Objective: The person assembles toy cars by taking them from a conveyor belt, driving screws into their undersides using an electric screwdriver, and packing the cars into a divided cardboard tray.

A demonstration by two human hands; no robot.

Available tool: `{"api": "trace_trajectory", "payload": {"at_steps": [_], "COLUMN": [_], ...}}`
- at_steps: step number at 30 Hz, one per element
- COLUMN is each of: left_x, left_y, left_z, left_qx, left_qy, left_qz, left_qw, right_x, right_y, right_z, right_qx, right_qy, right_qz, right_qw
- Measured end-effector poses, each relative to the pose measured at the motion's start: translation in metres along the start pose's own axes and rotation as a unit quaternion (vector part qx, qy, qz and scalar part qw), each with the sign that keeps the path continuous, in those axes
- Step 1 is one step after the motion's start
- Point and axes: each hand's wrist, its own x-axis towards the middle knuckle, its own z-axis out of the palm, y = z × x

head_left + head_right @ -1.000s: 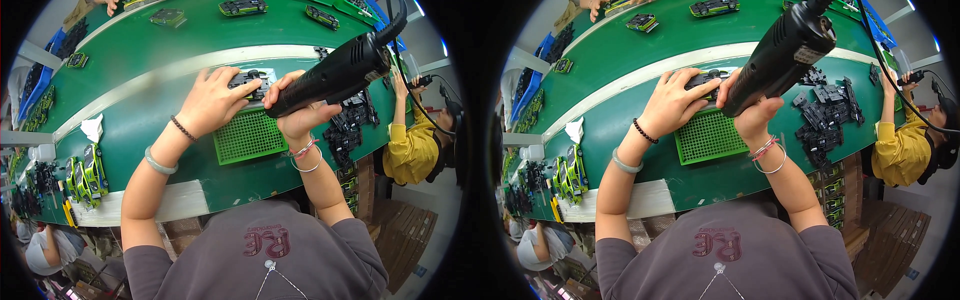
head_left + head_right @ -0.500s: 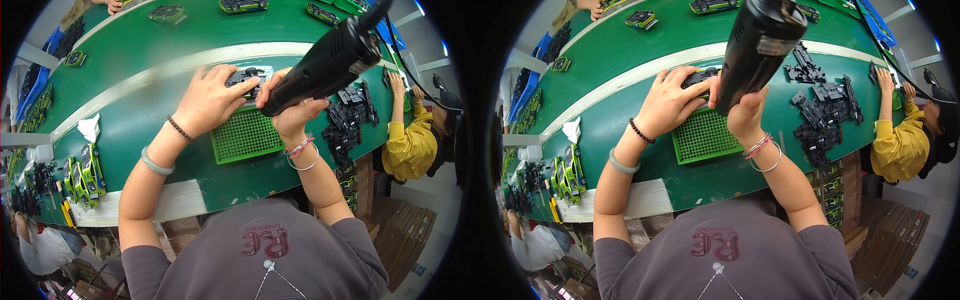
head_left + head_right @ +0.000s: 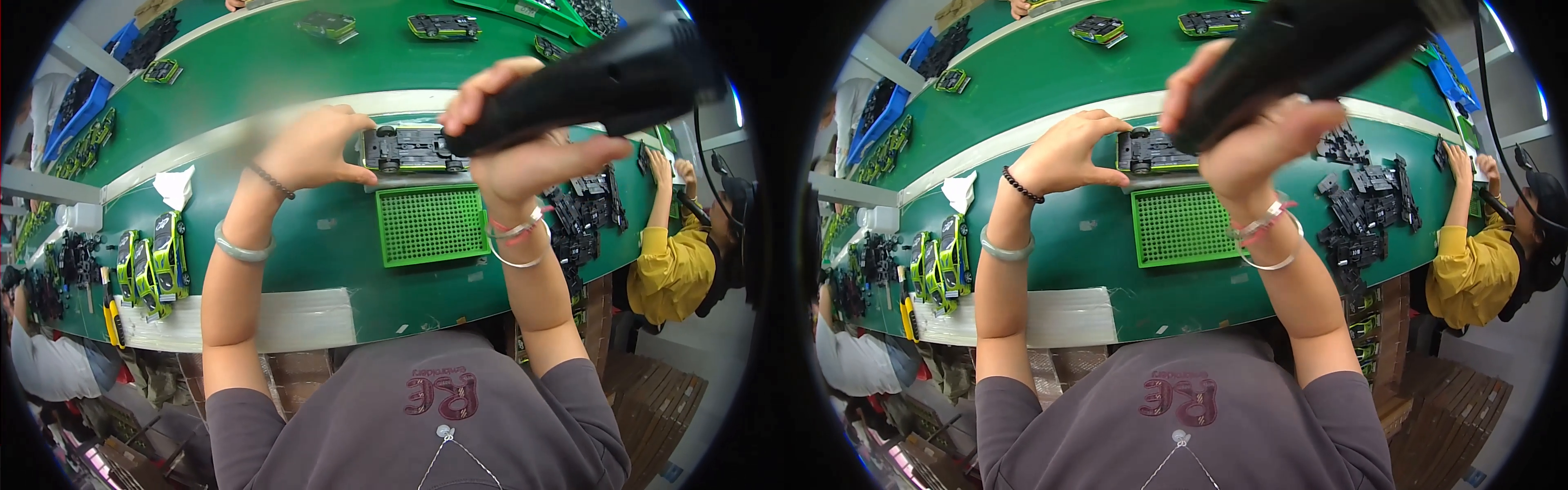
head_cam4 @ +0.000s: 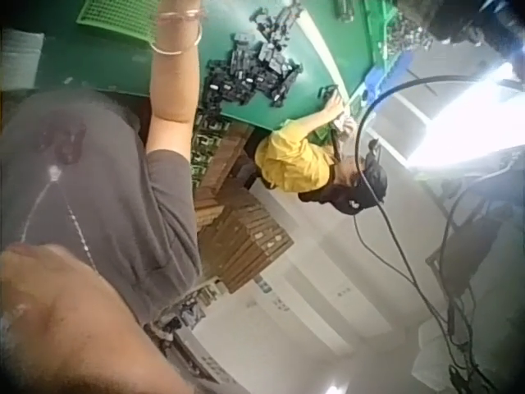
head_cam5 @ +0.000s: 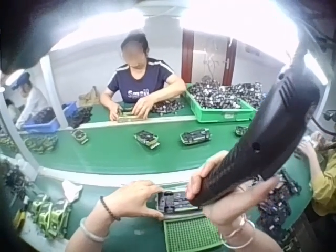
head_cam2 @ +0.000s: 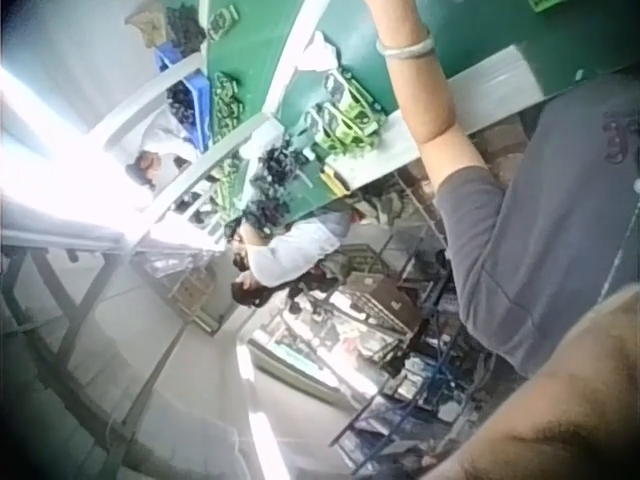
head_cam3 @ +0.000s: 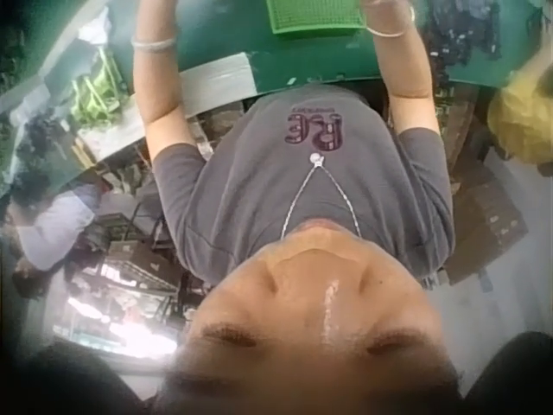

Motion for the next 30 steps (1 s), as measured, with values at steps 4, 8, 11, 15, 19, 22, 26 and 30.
{"api": "trace_trajectory", "payload": {"at_steps": [4, 8, 11, 15, 19, 22, 26, 30], "left_x": [-0.002, 0.001, -0.001, -0.001, 0.0, -0.001, 0.0, 0.0], "left_y": [-0.011, -0.014, -0.014, -0.011, -0.011, -0.008, -0.014, -0.006], "left_z": [0.009, 0.011, 0.01, 0.006, 0.004, 0.001, 0.004, -0.006], "left_qx": [0.005, -0.016, -0.018, -0.008, -0.036, -0.068, -0.07, -0.068], "left_qy": [0.064, 0.064, 0.073, 0.06, 0.057, 0.043, 0.065, 0.024], "left_qz": [0.046, 0.044, 0.039, 0.023, 0.017, 0.014, 0.025, 0.019], "left_qw": [0.997, 0.997, 0.996, 0.998, 0.998, 0.997, 0.995, 0.997], "right_x": [0.008, 0.008, 0.007, 0.005, 0.004, 0.004, 0.005, 0.003], "right_y": [0.031, 0.052, 0.055, 0.066, 0.072, 0.074, 0.076, 0.074], "right_z": [0.042, 0.037, 0.037, 0.035, 0.037, 0.039, 0.038, 0.041], "right_qx": [-0.093, -0.115, -0.122, -0.087, -0.083, -0.109, -0.095, -0.123], "right_qy": [0.023, -0.019, -0.015, -0.023, -0.037, -0.039, -0.028, -0.035], "right_qz": [0.058, 0.075, 0.084, 0.075, 0.058, 0.054, 0.061, 0.051], "right_qw": [0.994, 0.99, 0.989, 0.993, 0.994, 0.992, 0.993, 0.99]}}
